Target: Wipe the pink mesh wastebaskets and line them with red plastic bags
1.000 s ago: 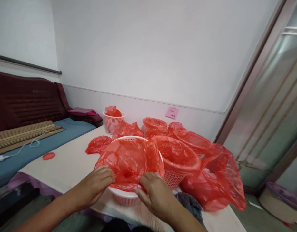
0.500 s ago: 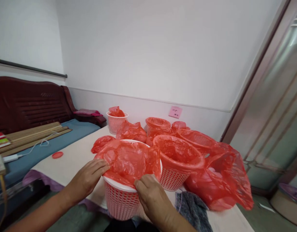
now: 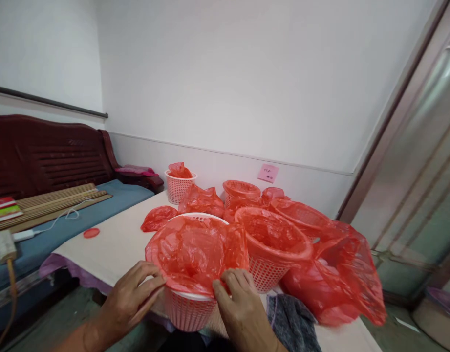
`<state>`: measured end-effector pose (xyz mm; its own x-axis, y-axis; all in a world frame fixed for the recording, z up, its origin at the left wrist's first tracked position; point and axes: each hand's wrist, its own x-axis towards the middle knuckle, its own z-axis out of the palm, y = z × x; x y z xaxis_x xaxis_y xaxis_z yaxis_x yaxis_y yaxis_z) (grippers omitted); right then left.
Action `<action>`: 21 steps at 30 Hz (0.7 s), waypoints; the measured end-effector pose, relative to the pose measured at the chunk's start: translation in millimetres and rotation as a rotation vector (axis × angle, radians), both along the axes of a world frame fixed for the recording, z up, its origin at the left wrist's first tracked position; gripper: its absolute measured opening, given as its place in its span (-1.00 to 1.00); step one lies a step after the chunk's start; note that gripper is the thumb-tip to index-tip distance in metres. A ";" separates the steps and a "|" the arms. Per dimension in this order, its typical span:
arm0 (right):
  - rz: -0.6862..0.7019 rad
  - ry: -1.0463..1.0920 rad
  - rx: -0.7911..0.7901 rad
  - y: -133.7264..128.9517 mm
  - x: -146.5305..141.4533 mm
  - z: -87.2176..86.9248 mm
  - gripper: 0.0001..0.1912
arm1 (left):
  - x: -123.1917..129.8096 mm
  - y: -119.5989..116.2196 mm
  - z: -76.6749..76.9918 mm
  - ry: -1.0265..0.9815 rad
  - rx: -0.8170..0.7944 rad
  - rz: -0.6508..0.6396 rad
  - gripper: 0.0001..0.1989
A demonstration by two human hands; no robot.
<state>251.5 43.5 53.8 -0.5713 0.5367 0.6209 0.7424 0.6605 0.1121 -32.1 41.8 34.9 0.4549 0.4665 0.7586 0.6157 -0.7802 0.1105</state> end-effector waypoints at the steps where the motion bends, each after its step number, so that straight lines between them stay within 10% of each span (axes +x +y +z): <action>1: 0.000 -0.009 0.001 -3.3 3.3 0.6 -0.77 | -0.5 0.8 2.2 -0.046 -0.038 -0.022 -0.73; 8: 0.038 -0.033 -0.082 -17.2 14.9 19.4 -0.66 | -16.7 71.0 43.6 -0.567 -0.498 0.321 -0.70; 15: -0.089 0.154 -0.263 44.1 -4.9 74.2 -0.80 | -15.8 162.8 66.1 -0.241 -0.612 0.430 -0.72; 21: -0.534 -0.145 -0.214 137.2 -25.3 82.1 -0.75 | 0.3 167.0 65.9 0.111 -0.512 0.496 -0.76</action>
<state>226.2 180.6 135.9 -0.2588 0.8780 0.4028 0.9652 0.2188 0.1431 -31.7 208.8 100.7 0.1595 0.9228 0.3508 0.9128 -0.2732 0.3036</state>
